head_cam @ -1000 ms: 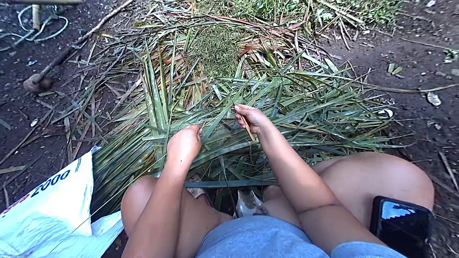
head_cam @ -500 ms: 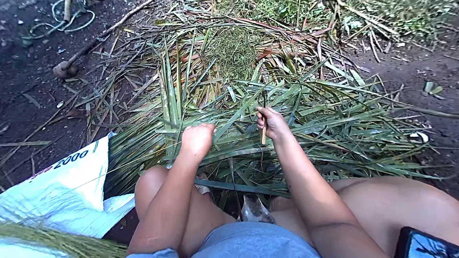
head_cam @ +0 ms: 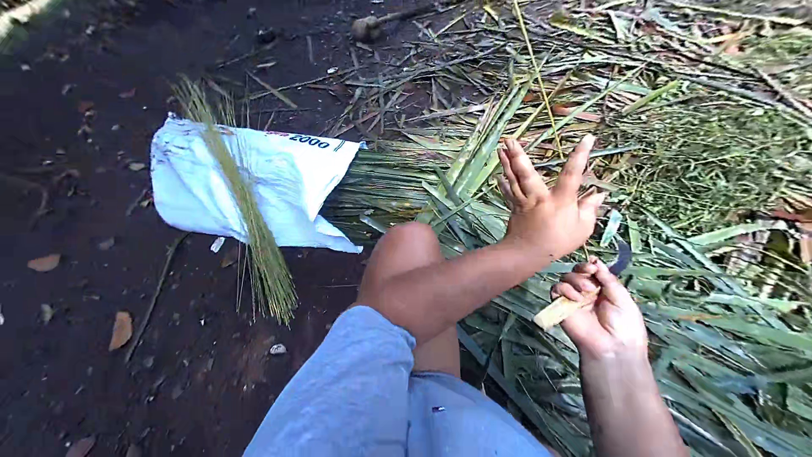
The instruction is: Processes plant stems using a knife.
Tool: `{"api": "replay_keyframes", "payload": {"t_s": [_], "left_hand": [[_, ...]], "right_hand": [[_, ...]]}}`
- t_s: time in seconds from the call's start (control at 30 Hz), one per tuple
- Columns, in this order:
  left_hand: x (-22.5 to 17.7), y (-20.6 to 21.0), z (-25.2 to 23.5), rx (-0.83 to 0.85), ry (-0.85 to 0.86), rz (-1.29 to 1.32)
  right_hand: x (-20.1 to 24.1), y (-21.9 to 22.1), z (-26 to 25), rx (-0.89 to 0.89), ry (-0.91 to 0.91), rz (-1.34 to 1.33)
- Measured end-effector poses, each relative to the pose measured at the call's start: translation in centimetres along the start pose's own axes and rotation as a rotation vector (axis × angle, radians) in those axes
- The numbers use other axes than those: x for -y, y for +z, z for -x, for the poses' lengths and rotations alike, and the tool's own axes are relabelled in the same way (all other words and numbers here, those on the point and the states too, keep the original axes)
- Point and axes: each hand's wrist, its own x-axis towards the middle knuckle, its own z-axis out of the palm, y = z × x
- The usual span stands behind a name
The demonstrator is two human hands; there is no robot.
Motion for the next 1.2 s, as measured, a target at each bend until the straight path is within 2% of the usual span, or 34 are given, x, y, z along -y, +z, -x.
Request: {"api": "replay_keyframes", "payload": {"t_s": [0.03, 0.07, 0.13, 0.2, 0.27, 0.33, 0.37, 0.4, 0.43, 0.5, 0.6, 0.67, 0.73, 0.83, 0.93, 1.0, 1.07, 1.13, 1.2], "left_hand": [[-0.5, -1.0, 0.1, 0.117, -0.080, 0.135], [-0.6, -1.7, 0.0, 0.188, -0.086, 0.276], [0.1, -3.9, -1.2, 0.261, 0.015, 0.487], [1.0, -8.2, -3.2, 0.145, 0.123, 0.369], [3.2, -13.6, -4.8, -0.029, 0.099, 0.177], [6.8, -18.3, -4.7, -0.110, -0.053, -0.049], [9.2, -20.0, -3.9, -0.104, -0.150, -0.153], [12.0, -21.1, -2.5, -0.072, -0.265, -0.240], [14.9, -21.8, -0.8, -0.027, -0.385, -0.297], [21.1, -22.4, 3.9, 0.008, -0.582, -0.365], [28.9, -22.8, 12.0, -0.026, -0.781, -0.512], [32.1, -23.1, 15.7, -0.016, -0.976, -0.581], [34.1, -23.6, 17.4, 0.013, -1.122, -0.612], [37.3, -24.7, 18.2, 0.073, -1.186, -0.682], [39.4, -25.3, 17.8, 0.012, -1.090, -0.773], [38.9, -24.2, 16.7, -0.037, -0.916, -0.728], [37.1, -20.9, 15.2, -0.033, -0.679, -0.649], [35.2, -15.7, 13.9, 0.098, -0.562, -0.525], [33.4, -9.7, 13.0, 0.331, -0.585, -0.384]], "right_hand": [[-0.3, 0.6, 0.6, 0.025, 0.016, 0.020], [-0.5, 1.2, 1.2, 0.032, 0.031, 0.068], [-0.4, 1.8, 1.9, 0.039, 0.043, 0.249], [0.7, 0.9, 1.5, 0.077, 0.020, 0.472], [2.2, -1.4, 0.2, -0.014, -0.043, 0.740], [3.7, -5.4, -1.0, -0.169, -0.007, 1.348], [4.3, -7.7, -1.4, -0.242, 0.125, 1.666], [4.5, -10.1, -1.8, -0.292, 0.268, 1.853], [4.5, -12.6, -2.0, -0.327, 0.361, 1.927], [3.8, -15.8, -1.8, -0.390, 0.396, 1.946], [3.2, -16.8, -2.0, -0.427, 0.398, 1.937], [3.0, -17.1, -1.8, -0.451, 0.387, 1.918], [3.1, -17.4, -1.5, -0.479, 0.365, 1.885], [3.3, -17.2, -0.9, -0.524, 0.365, 1.820], [3.3, -17.0, -0.4, -0.571, 0.375, 1.779], [3.6, -17.1, -0.1, -0.585, 0.379, 1.774], [3.6, -17.2, 0.2, -0.606, 0.375, 1.768], [3.3, -17.2, 0.2, -0.611, 0.384, 1.768], [3.0, -17.1, 0.2, -0.603, 0.396, 1.781]]}}
